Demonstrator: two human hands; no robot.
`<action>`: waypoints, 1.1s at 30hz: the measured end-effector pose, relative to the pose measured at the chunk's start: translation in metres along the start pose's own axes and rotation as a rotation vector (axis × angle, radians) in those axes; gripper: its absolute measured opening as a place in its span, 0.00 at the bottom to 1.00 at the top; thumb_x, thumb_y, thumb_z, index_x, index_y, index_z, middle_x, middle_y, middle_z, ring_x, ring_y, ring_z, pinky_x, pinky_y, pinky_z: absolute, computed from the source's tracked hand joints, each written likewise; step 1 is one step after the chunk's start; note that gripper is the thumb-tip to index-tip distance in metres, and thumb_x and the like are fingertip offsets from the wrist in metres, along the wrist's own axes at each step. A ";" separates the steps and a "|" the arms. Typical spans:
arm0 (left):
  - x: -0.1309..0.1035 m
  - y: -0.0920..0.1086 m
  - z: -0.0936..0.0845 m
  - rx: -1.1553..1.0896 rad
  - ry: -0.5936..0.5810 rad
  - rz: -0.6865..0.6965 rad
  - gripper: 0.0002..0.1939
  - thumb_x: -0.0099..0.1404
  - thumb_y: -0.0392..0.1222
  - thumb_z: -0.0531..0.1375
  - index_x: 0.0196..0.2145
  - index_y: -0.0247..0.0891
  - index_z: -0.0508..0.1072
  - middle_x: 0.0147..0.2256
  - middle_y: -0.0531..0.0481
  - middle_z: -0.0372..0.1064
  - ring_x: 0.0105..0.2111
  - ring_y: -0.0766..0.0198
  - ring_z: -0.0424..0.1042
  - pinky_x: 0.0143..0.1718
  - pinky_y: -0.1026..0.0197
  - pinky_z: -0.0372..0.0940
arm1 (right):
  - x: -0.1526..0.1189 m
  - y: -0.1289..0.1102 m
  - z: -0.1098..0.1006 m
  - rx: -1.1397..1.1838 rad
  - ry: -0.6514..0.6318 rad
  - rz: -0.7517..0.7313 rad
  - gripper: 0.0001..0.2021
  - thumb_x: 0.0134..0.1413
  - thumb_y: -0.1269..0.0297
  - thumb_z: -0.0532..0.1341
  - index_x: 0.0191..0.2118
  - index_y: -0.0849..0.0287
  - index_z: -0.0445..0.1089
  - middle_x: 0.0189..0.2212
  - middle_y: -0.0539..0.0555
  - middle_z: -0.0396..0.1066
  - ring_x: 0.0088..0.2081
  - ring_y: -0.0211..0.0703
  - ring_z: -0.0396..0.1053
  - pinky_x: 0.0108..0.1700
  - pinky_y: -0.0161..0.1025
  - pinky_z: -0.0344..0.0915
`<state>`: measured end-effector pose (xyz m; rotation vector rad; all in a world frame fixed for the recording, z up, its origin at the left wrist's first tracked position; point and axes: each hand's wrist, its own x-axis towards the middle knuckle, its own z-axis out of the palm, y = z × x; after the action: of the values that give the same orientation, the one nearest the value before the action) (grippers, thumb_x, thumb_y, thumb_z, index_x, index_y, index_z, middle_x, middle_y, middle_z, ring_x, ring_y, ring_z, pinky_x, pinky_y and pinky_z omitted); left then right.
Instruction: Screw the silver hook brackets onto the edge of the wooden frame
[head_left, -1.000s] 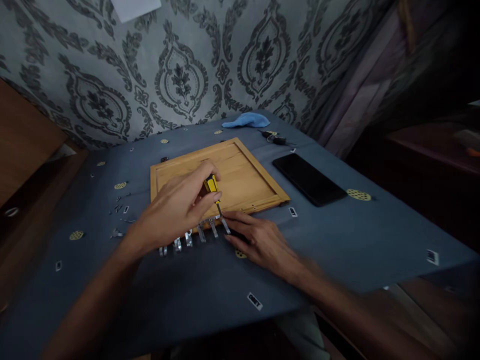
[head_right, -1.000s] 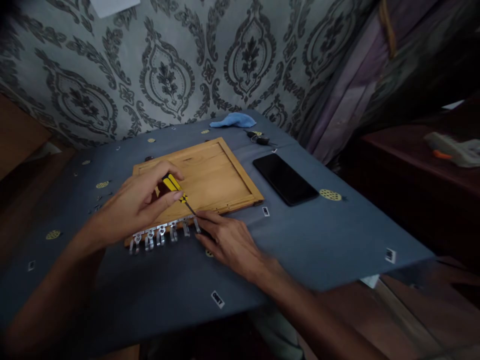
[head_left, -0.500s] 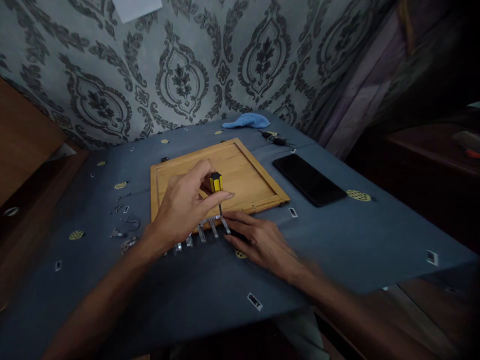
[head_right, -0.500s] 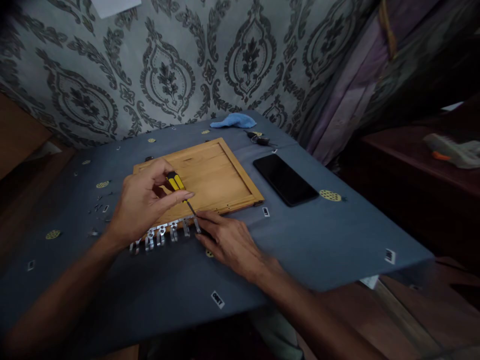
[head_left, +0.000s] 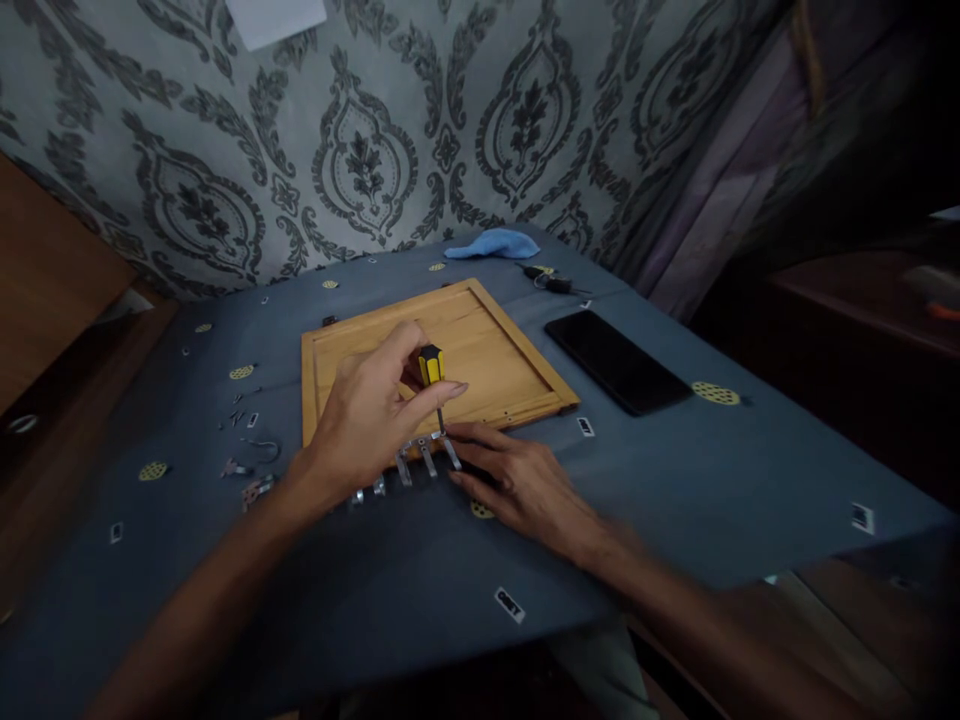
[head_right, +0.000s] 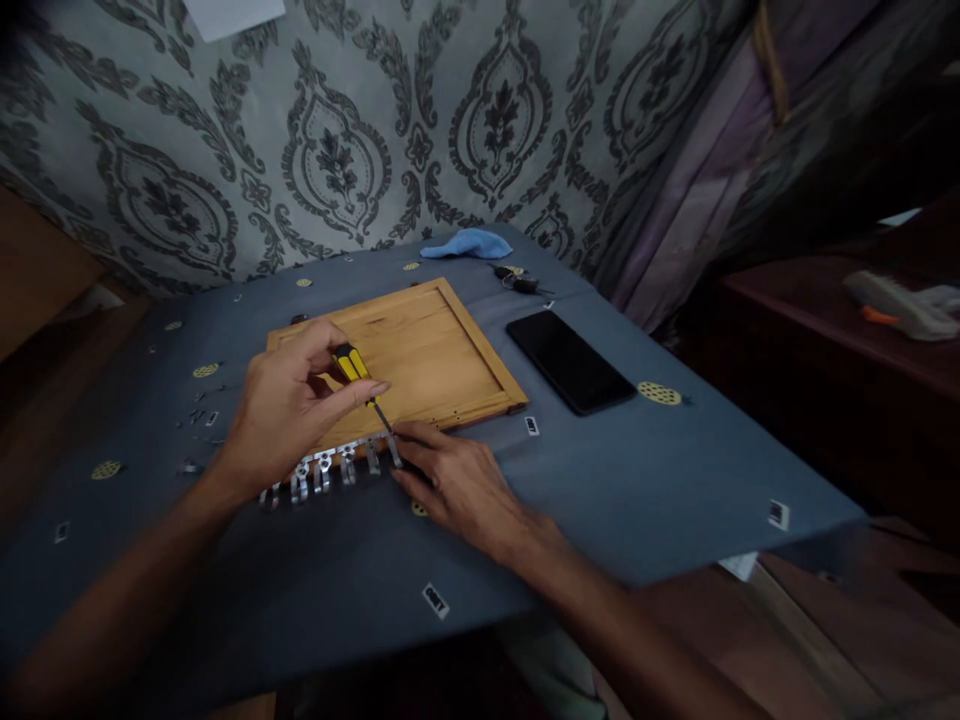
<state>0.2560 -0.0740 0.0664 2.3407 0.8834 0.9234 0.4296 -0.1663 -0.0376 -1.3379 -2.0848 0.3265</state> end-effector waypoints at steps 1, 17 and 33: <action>0.000 0.000 0.000 -0.002 -0.001 -0.004 0.13 0.64 0.40 0.68 0.34 0.41 0.64 0.26 0.58 0.69 0.25 0.69 0.69 0.24 0.67 0.60 | 0.000 0.000 0.000 -0.004 -0.001 -0.002 0.15 0.66 0.70 0.61 0.56 0.59 0.76 0.58 0.60 0.75 0.54 0.52 0.77 0.53 0.47 0.77; 0.001 0.004 -0.011 0.048 -0.193 0.018 0.12 0.64 0.36 0.64 0.46 0.41 0.71 0.36 0.54 0.75 0.27 0.67 0.72 0.27 0.64 0.62 | 0.001 -0.001 0.001 -0.033 -0.022 0.019 0.16 0.67 0.68 0.60 0.57 0.56 0.76 0.57 0.59 0.76 0.51 0.54 0.78 0.48 0.48 0.79; 0.003 0.000 -0.005 0.025 -0.088 0.000 0.11 0.65 0.42 0.67 0.36 0.40 0.67 0.26 0.59 0.66 0.22 0.69 0.67 0.22 0.67 0.57 | 0.001 0.000 0.002 -0.014 0.000 0.001 0.15 0.66 0.68 0.61 0.56 0.56 0.76 0.56 0.60 0.76 0.52 0.53 0.78 0.50 0.48 0.78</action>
<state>0.2535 -0.0708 0.0707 2.3826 0.8643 0.8069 0.4287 -0.1652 -0.0388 -1.3473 -2.0907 0.3125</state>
